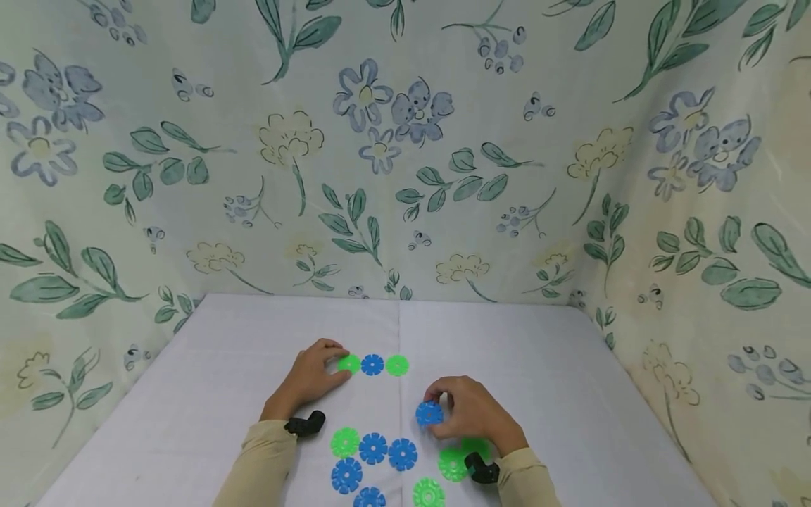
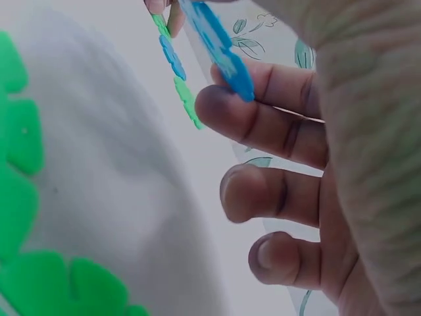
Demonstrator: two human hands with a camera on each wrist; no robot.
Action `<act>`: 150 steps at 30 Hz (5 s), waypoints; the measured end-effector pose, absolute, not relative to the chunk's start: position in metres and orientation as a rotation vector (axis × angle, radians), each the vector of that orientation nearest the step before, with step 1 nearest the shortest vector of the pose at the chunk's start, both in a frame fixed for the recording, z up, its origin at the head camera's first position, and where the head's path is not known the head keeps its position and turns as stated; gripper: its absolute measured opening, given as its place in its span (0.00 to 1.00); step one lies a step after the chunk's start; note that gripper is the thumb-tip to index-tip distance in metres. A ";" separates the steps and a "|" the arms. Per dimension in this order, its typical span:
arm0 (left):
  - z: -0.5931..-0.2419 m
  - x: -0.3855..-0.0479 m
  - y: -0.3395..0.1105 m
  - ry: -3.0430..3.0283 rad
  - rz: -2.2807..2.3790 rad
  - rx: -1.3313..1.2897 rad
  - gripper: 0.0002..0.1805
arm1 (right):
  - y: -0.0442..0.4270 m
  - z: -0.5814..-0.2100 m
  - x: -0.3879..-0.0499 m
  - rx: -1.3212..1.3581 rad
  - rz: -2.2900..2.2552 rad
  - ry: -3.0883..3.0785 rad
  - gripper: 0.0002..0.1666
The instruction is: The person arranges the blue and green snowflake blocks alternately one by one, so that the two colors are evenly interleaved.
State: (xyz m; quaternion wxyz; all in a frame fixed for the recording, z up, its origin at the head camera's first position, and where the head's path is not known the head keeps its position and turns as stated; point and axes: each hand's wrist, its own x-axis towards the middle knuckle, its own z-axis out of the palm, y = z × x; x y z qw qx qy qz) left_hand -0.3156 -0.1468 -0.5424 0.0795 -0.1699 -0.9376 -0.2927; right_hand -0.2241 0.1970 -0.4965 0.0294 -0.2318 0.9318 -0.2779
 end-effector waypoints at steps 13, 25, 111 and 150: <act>-0.543 -0.317 -0.149 -2.798 -0.864 -0.502 0.24 | 0.199 -0.489 -0.231 -0.711 -0.849 2.961 0.23; -0.546 -0.318 -0.148 -2.796 -0.866 -0.511 0.23 | 0.200 -0.484 -0.241 -0.762 -0.934 3.121 0.22; -0.542 -0.317 -0.150 -2.808 -0.852 -0.548 0.24 | 0.170 -0.536 -0.304 -0.060 -1.116 3.107 0.19; -0.541 -0.317 -0.146 -2.795 -0.834 -0.570 0.24 | 0.176 -0.532 -0.298 -0.175 -1.045 3.102 0.24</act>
